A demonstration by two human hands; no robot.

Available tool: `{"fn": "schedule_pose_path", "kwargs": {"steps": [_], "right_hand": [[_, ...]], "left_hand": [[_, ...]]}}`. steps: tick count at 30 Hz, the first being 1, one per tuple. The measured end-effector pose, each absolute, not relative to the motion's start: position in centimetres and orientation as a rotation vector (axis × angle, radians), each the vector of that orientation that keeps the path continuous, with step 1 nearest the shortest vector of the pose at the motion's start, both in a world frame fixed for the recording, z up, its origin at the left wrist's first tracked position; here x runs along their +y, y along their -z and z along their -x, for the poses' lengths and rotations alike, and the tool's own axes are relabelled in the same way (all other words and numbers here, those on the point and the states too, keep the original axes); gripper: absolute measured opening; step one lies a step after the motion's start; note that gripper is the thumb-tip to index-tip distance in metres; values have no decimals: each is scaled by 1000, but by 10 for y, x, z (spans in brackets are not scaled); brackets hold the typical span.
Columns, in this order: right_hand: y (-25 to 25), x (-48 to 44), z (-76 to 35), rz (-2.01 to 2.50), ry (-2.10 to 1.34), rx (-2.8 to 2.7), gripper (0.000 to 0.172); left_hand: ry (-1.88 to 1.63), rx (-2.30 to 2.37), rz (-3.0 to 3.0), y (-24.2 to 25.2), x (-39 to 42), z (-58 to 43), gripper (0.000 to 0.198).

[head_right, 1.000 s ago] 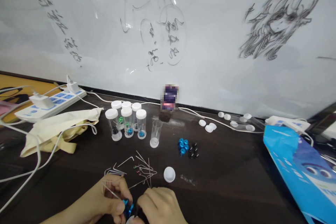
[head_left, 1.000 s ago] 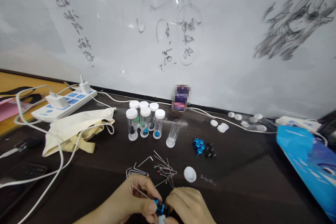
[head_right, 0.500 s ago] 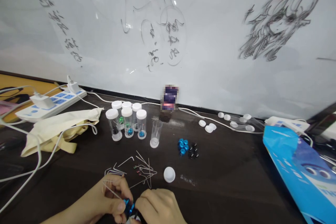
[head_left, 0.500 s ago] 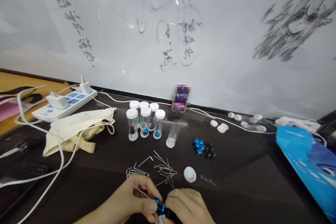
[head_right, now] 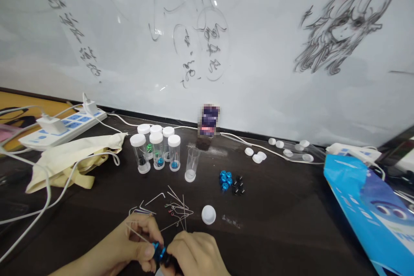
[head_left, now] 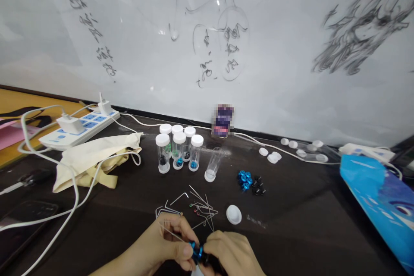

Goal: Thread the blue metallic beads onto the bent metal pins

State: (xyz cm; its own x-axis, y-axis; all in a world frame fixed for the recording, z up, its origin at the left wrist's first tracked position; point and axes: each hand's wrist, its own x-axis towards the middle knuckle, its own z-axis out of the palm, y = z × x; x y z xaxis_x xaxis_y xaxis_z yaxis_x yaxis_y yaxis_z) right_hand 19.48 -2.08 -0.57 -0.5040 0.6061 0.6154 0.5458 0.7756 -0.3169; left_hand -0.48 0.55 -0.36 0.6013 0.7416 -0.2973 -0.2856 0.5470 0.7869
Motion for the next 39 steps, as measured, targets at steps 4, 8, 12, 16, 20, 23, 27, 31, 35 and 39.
{"fn": "schedule_pose_path", "kwargs": {"steps": [4,8,12,16,20,23,27,31,35,39], "right_hand": [[7,-21,-195,875,-92,-2227,38],[10,-20,-196,874,-70,-2247,49],[10,-20,-197,858,-71,-2231,41],[9,-19,-197,796,-47,-2212,23],[10,-18,-197,823,-67,-2242,40],[10,-18,-196,846,-30,-2264,51],[7,-20,-196,846,-57,-2250,45],[7,-19,-196,788,-15,-2238,30],[11,-18,-196,809,-4,-2288,47],[16,-17,-196,830,54,-2318,60]], "left_hand": [[-663,684,-764,5,5,5,23],[-643,689,-770,6,5,5,24],[-644,683,-775,1,5,6,22],[-659,691,-759,0,6,5,22],[-655,689,-773,7,5,5,24],[-641,681,-777,12,4,5,25],[-643,688,-777,9,5,6,24],[-648,689,-777,4,6,6,22],[-644,663,-783,9,5,5,22],[-645,647,-785,14,5,5,24]]}}
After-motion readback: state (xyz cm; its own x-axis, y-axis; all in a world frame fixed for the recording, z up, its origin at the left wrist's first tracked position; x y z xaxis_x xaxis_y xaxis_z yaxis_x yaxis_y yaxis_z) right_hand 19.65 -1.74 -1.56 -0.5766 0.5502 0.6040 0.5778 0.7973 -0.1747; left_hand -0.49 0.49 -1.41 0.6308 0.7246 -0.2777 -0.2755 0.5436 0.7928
